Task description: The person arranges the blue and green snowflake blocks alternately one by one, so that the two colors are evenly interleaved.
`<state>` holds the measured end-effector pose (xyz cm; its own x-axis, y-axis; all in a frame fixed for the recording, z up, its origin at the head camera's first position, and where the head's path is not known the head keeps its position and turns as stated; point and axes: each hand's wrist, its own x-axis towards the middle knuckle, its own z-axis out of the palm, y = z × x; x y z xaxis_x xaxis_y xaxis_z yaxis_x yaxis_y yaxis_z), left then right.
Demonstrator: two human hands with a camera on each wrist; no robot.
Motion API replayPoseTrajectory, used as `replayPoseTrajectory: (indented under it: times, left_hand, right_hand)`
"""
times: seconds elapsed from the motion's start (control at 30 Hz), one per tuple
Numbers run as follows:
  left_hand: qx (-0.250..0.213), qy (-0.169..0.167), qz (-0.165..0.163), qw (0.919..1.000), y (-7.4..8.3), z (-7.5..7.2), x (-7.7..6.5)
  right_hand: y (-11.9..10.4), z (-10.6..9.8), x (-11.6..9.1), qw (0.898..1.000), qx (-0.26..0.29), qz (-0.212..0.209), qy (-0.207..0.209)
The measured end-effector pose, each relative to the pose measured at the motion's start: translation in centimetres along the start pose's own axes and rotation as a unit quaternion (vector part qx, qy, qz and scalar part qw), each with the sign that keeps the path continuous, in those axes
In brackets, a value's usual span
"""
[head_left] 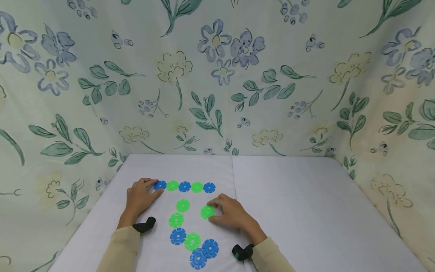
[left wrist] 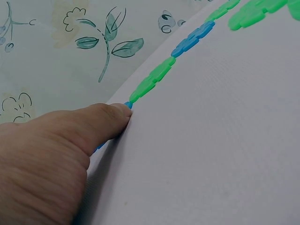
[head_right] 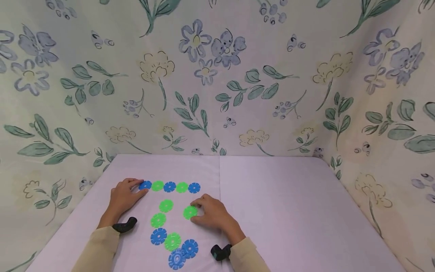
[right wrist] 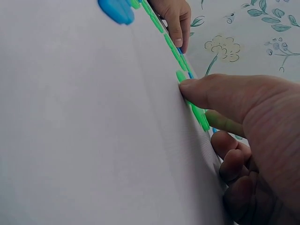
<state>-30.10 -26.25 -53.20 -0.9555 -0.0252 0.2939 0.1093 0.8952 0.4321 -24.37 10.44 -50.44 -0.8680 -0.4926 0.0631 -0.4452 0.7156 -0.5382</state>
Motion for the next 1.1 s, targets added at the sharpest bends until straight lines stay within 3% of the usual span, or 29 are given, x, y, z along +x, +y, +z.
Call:
replayPoseTrajectory:
  times: [0.27,1.1]
  left_hand:
    - [-0.003,-0.004,-0.014,0.9999,-0.06,0.22,0.00]
    - [0.005,-0.005,-0.010,0.9999,-0.09,0.07,-0.13]
  right_hand:
    - [-0.08,-0.12,-0.03,1.000,-0.001,-0.001,0.001]
    - [-0.22,-0.20,-0.09,1.000,0.001,0.002,0.007]
